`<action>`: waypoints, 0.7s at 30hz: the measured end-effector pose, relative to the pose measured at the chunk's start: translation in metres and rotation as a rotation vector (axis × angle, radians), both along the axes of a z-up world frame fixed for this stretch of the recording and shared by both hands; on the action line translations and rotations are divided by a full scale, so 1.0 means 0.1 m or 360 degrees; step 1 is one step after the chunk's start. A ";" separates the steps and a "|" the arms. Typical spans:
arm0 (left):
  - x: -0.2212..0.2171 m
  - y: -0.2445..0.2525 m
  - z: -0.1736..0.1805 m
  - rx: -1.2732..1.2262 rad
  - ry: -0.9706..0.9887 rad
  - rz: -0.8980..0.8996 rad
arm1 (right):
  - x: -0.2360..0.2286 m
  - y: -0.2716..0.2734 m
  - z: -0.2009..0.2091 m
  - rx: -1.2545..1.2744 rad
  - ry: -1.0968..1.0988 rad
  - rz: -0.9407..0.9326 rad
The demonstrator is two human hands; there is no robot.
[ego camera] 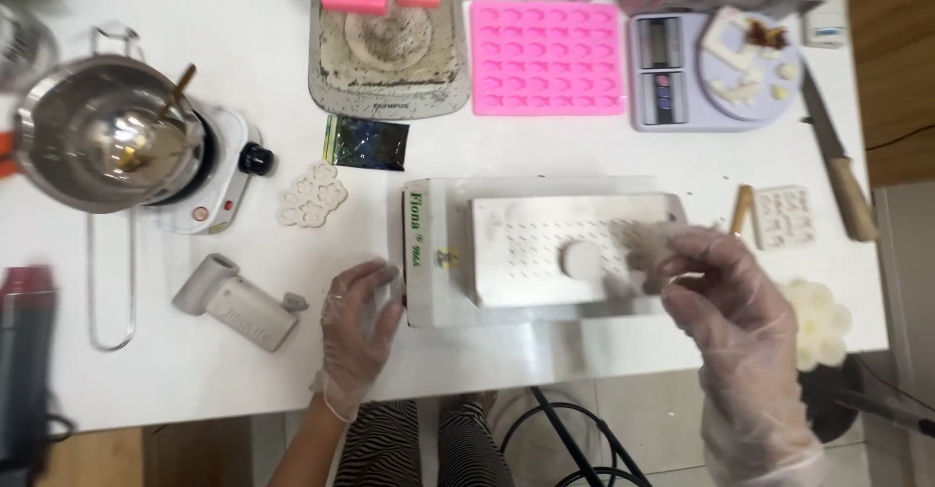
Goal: The person places a wax disk on a heating plate, melts wax in a small pot using a hot plate, stirs it with a stick, and then places several white wax pieces into a small plastic bag.
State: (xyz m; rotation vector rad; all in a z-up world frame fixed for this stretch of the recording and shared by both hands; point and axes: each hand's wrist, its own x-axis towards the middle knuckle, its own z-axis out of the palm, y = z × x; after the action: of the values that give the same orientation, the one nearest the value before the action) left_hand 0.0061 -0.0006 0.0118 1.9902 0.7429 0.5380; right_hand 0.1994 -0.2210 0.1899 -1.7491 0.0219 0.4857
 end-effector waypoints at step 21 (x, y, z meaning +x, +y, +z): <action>-0.37 -1.00 1.70 -0.0250 0.0153 -0.0057 | -0.95 -1.78 0.69 -0.0200 0.0401 0.0108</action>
State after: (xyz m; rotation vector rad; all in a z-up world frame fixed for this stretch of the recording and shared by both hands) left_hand -0.0305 -0.1002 0.1822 1.8894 0.7826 0.3534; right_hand 0.1047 -0.3990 0.2589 -1.8055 0.1756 0.7665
